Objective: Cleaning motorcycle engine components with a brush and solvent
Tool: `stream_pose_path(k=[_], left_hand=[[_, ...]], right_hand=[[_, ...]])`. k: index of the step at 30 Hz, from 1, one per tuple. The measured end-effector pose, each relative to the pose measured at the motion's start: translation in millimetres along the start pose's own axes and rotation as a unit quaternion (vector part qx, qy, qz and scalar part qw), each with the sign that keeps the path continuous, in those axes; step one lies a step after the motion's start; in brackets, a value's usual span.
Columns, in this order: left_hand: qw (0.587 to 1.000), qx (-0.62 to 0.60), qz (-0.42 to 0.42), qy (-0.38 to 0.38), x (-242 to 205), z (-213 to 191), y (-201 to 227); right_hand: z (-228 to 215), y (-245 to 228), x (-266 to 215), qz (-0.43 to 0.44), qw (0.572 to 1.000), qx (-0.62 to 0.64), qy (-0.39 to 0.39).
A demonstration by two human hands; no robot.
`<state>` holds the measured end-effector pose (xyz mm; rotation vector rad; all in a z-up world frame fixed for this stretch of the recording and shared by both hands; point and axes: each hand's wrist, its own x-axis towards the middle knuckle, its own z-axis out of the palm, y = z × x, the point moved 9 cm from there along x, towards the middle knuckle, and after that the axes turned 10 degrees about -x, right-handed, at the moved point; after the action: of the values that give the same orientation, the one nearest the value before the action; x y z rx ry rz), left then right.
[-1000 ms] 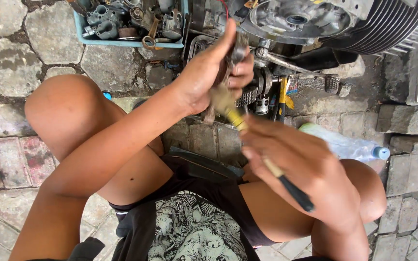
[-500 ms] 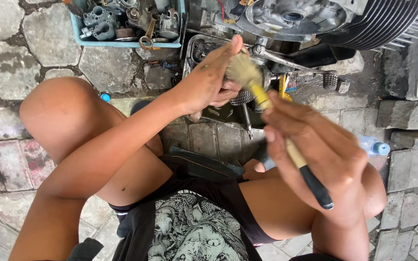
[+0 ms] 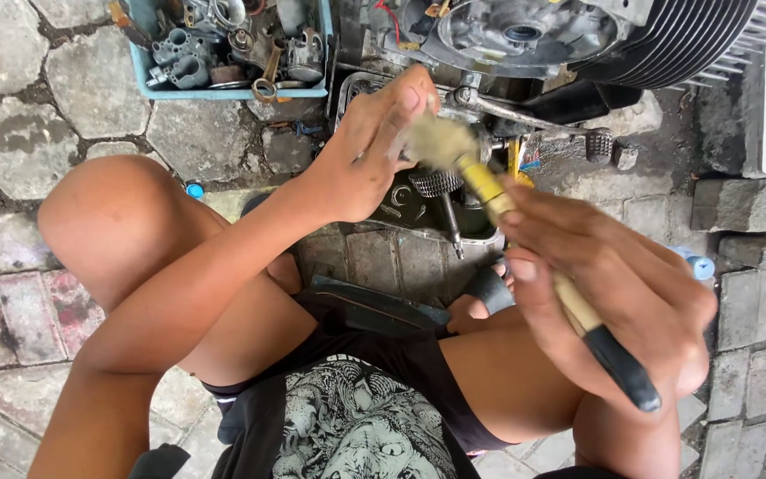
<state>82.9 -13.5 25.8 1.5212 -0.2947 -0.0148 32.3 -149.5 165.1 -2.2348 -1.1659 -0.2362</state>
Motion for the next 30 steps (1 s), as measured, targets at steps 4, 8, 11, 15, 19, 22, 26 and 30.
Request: stream_pose_path(k=[4, 8, 11, 15, 19, 22, 26, 30], left_hand=[[0.985, 0.062, 0.162, -0.006, -8, 3, 24], [0.994, -0.033, 0.097, -0.032, -6, 7, 35], [0.991, -0.031, 0.128, -0.032, -8, 7, 42], [0.992, -0.025, 0.120, -0.022, -7, 8, 37], [0.992, -0.060, 0.107, -0.008, -9, 11, 31], [0.998, -0.055, 0.027, -0.002, -8, 10, 24], [0.988, -0.113, -0.092, 0.049, -9, 2, -2], [0.962, -0.160, -0.222, 0.027, -11, 9, -5]], right_hand=[[7, 4, -16, -0.079, 0.993, 0.080, -0.045], [2, 0, -13, -0.017, 0.998, 0.056, -0.010], [1, 8, -15, -0.002, 0.995, 0.100, -0.008], [-4, 4, -19, -0.019, 0.999, 0.037, 0.006], [-13, 5, -21, 0.013, 0.996, 0.002, 0.088], [0, 2, -10, 0.054, 0.997, 0.044, -0.016], [15, 4, -16, 0.039, 0.996, 0.076, -0.040], [26, -7, -10, 0.020, 0.995, 0.040, -0.087]])
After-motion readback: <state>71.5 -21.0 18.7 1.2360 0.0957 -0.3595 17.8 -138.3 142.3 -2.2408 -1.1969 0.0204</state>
